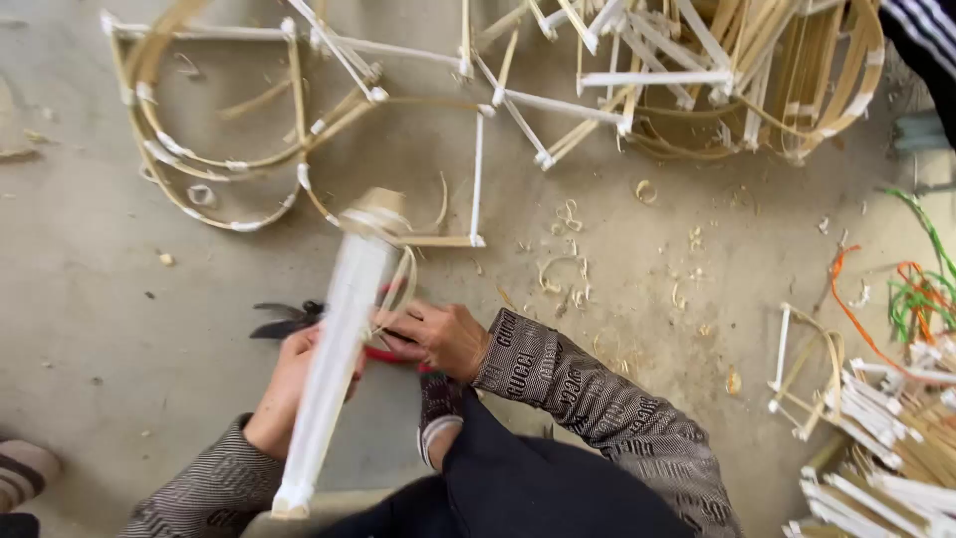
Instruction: The recorder is assembling bamboo frames using a knife for shaving and pliers for securing components.
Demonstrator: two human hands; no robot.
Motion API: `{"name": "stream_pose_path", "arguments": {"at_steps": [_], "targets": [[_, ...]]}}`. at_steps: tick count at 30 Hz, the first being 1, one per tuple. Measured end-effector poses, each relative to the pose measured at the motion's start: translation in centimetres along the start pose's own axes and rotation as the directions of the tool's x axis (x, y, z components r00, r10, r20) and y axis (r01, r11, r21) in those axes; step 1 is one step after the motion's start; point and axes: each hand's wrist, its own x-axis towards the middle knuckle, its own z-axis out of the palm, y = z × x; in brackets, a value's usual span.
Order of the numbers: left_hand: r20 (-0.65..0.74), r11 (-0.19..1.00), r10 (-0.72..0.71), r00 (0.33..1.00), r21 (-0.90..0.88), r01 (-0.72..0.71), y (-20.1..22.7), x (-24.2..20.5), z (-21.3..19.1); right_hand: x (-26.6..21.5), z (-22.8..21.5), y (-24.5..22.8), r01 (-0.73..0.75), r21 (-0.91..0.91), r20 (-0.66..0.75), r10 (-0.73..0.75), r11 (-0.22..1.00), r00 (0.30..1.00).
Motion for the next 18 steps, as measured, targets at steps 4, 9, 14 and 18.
{"name": "stream_pose_path", "arguments": {"at_steps": [4, 9, 14, 18], "targets": [[0.057, 0.974, 0.098, 0.994, -0.211, -0.084, 0.3, 2.4, -0.8, 3.3, -1.2, 0.1, 0.058, -0.002, -0.073, -0.058, 0.998, 0.996], [-0.030, 0.969, 0.096, 0.995, -0.227, -0.100, 3.3, 0.5, 3.1, 2.5, 0.9, 0.2, -0.324, 0.378, 0.135, 0.295, 0.867, 0.946], [-0.020, 0.988, 0.117, 0.993, -0.099, -0.118, 3.0, 0.4, 4.1, 2.4, 1.3, 0.8, 0.154, 0.176, -0.214, -0.115, 0.972, 0.970], [-0.004, 0.979, 0.072, 0.997, -0.192, -0.071, 5.7, -0.9, 4.2, 3.6, -0.3, 1.7, 0.206, -0.038, -0.147, -0.209, 0.978, 0.967]]}}
